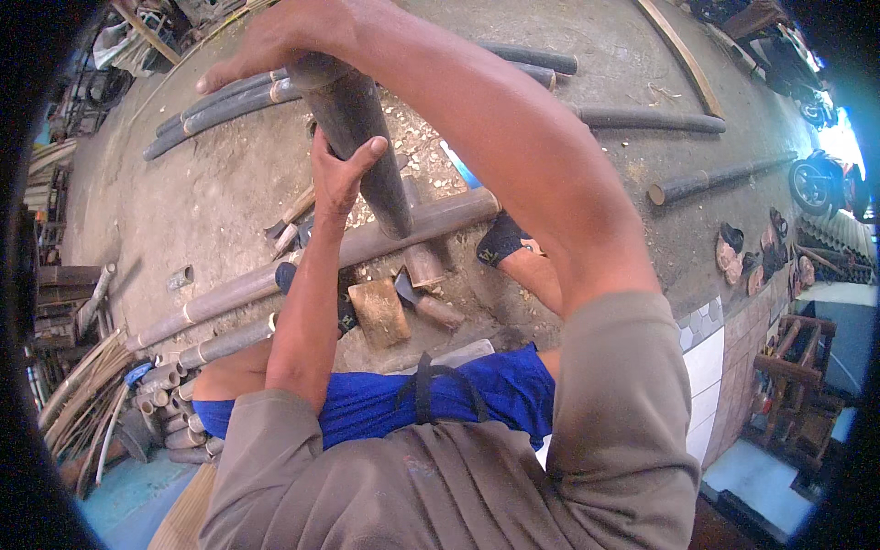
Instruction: The person sits on the floor and uses a wooden mallet to repeatedly strike a small bamboo piece held against a larger bamboo tube, shaping the end. The person occasionally inspects the piece and continues striking it.
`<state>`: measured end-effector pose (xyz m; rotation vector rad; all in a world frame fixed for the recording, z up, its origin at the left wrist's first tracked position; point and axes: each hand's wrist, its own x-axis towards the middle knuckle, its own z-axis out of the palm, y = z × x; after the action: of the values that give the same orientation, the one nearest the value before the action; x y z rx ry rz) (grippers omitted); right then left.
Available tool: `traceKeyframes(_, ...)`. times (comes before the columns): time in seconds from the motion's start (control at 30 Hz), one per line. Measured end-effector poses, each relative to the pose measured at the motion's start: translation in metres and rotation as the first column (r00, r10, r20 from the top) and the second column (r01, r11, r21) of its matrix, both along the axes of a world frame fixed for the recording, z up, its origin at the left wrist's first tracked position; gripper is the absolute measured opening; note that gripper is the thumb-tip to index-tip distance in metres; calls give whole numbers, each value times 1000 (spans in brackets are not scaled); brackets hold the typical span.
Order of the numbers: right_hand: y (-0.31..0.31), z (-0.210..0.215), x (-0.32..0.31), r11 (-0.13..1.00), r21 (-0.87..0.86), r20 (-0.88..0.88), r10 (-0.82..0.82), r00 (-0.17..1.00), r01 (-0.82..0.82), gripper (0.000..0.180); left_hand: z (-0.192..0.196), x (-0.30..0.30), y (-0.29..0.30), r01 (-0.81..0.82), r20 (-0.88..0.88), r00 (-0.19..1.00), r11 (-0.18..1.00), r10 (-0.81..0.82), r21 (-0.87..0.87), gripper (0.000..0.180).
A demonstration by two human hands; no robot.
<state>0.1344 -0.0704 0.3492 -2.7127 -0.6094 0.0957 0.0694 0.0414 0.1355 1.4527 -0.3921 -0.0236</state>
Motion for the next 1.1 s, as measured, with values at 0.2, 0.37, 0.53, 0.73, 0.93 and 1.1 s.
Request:
traceKeyframes(0.2,-23,31,-25,1000,11,-18,17,1000,-16,91,-9,-16,-22,-15,-30,999,999,14,-41,74)
traceKeyframes(0.37,0,-8,-12,988,117,185,81,979,-103,91,-24,-12,1,-93,-58,994,996,92,-16,76)
traceKeyframes(0.53,9,22,-57,1000,6,16,-7,1000,7,87,-24,-22,4,-81,-1,997,997,81,-8,76)
traceKeyframes(0.73,-24,10,-112,617,779,46,121,992,-111,79,-29,-48,15,-75,31,997,993,73,86,78)
traceKeyframes(0.93,-38,-101,-141,320,940,180,-180,967,-115,98,-69,-58,17,-56,-37,997,973,66,226,80)
traceKeyframes(1.1,16,-107,-122,368,919,245,-256,935,-140,94,-100,-60,23,-95,-43,995,993,93,-65,87)
